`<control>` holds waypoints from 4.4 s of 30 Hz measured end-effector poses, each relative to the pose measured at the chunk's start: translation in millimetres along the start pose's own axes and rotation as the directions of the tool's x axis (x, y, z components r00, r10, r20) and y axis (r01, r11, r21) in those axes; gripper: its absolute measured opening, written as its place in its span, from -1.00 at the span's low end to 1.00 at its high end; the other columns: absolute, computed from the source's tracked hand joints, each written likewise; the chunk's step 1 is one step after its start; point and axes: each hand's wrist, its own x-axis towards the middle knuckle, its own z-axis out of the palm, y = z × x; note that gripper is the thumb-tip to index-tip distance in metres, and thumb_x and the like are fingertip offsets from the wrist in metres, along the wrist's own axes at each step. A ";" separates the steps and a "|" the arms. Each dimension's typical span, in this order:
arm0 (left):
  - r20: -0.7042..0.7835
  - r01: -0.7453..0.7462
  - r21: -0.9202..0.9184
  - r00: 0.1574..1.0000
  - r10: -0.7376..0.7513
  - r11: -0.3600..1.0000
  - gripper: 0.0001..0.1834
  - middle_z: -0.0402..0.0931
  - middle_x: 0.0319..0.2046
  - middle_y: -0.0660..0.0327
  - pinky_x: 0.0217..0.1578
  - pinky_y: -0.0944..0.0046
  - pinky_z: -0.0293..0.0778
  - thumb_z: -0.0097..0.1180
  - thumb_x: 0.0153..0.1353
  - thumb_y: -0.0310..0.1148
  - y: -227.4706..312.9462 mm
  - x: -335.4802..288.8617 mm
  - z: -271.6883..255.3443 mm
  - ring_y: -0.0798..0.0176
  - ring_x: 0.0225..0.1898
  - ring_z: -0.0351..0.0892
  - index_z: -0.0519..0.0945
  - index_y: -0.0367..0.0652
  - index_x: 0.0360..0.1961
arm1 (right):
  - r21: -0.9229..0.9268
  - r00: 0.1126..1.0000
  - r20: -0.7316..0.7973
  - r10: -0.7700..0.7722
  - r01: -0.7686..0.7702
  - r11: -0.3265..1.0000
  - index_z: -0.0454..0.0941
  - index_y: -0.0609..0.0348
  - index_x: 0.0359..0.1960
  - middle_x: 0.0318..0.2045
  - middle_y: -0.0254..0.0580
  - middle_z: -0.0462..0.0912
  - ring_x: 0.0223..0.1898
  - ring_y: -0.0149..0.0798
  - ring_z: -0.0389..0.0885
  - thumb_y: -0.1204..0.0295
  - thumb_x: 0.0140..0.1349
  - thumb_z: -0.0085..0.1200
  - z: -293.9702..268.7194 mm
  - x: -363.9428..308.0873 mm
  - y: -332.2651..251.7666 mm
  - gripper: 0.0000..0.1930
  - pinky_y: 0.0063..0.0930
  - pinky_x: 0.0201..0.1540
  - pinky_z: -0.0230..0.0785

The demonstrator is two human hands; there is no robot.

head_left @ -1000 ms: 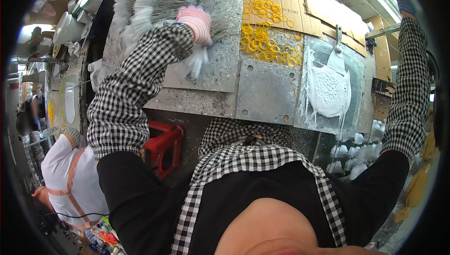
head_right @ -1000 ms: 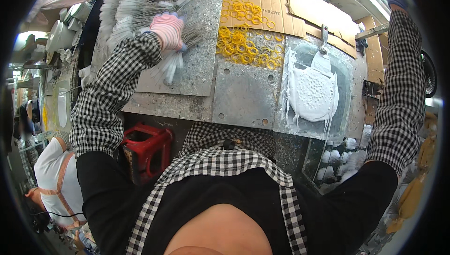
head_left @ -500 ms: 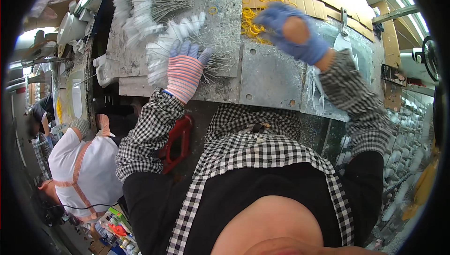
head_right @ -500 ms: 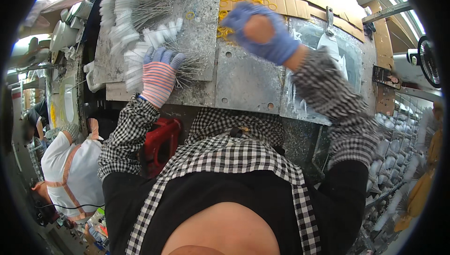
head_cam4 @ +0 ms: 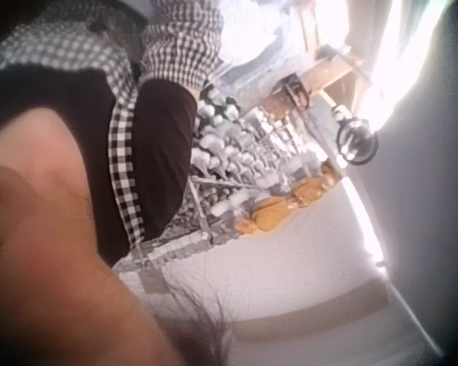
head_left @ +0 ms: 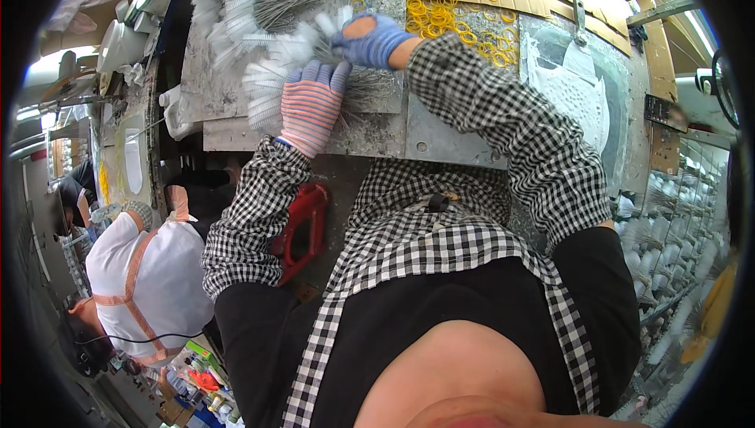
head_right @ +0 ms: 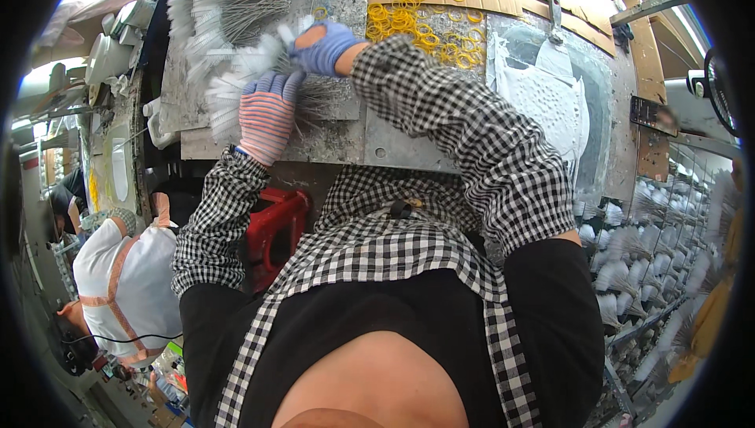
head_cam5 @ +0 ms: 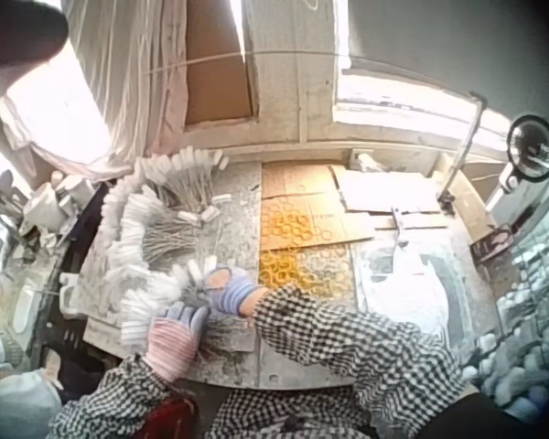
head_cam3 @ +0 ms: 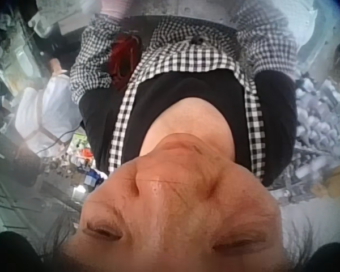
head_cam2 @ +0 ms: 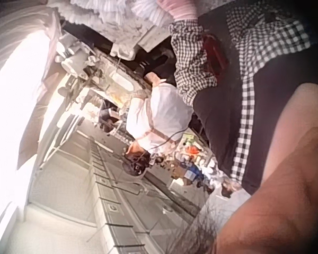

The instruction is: The person is assembling duster brushes by dipping them in a white substance, likely glue, and then applying rubber bands.

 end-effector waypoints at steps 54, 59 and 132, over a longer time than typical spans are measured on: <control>0.219 0.125 -0.574 0.976 -0.005 -0.809 -0.39 0.66 -0.27 0.19 -0.22 0.20 0.56 0.31 0.17 -0.41 176.2 71.9 -54.0 0.18 -0.33 0.65 0.41 -0.14 0.26 | 0.125 0.503 -0.864 -0.015 0.242 0.962 0.45 0.24 0.29 0.21 0.12 0.51 0.26 0.03 0.50 0.33 0.23 0.20 -120.7 -293.1 -61.0 -0.42 -0.17 0.28 0.38; 0.104 0.125 -0.633 0.992 0.076 -0.764 -0.40 0.65 -0.26 0.19 -0.24 0.21 0.56 0.30 0.18 -0.42 202.6 112.5 -68.4 0.19 -0.34 0.65 0.41 -0.14 0.26 | 0.149 0.502 -0.864 0.034 0.191 0.970 0.53 0.13 0.24 0.25 0.01 0.52 0.29 0.07 0.47 0.26 0.26 0.19 -89.4 -281.3 -30.6 -0.48 -0.07 0.35 0.29; -0.679 -0.602 -0.458 0.712 0.179 0.654 -0.71 0.65 -0.20 0.15 -0.10 0.07 0.55 0.21 0.09 -0.63 150.1 104.8 -120.0 0.03 -0.18 0.65 0.70 -0.06 -0.18 | 0.532 0.651 -0.695 0.305 0.180 0.828 0.61 0.03 -0.26 -0.38 -0.05 0.67 -0.31 0.04 0.68 0.26 0.02 0.27 12.5 -230.0 15.5 -0.74 -0.11 -0.23 0.51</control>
